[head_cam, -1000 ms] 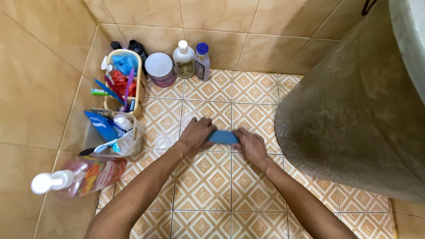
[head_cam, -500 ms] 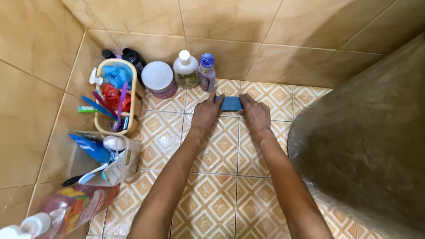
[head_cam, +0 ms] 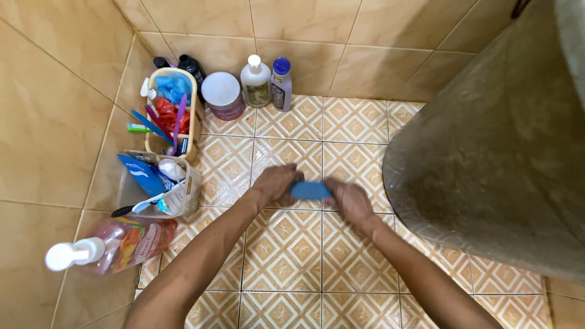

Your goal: The person scrubs a tiled bathroom floor with a blue sponge, moving around a large basin and a wall-mounted toiletry caddy. They then use a blue plastic cup to scoop water from the basin and pour it onto the floor to rinse the area.

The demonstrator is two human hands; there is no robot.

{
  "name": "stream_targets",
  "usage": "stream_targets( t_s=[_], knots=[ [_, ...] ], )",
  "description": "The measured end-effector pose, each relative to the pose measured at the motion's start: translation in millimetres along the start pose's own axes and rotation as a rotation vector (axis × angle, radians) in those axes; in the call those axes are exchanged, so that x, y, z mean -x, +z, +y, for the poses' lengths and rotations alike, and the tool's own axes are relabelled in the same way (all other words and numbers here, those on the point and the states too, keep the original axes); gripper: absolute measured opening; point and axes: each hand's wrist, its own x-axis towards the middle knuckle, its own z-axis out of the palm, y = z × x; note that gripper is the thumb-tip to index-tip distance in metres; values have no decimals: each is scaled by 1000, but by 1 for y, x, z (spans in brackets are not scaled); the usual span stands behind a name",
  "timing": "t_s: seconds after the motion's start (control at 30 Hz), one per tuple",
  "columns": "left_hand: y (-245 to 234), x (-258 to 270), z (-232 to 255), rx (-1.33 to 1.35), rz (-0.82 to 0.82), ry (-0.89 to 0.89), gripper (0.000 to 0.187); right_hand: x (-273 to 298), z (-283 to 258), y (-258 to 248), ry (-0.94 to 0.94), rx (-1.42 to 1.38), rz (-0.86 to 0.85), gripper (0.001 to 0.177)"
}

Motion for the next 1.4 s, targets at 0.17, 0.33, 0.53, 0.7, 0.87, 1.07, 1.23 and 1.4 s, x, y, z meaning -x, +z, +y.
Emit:
stream_targets(
  t_s=[0.17,0.33,0.53,0.7,0.87,1.07,1.23,1.4],
  knots=[
    [-9,37,24,-42,-99,121,55,38,-5,15,-54,32,-25,48],
    [-8,33,20,-11,-5,117,48,0,27,31,-120,66,106,55],
    [-18,-42,-17,-134,237,6,55,-94,36,-13,21,157,150,49],
    [-20,-102,-30,-222,423,-154,54,-150,39,-43,80,115,222,57],
    [-37,-116,-35,-212,451,-151,54,-171,49,-43,100,129,267,54],
    [7,-91,-39,-196,348,-71,45,-127,54,-2,71,180,198,55],
    [8,-9,-3,-209,206,37,47,-46,34,8,12,102,87,52],
    [2,49,22,-97,14,164,43,7,25,42,9,89,21,52]
  ],
)
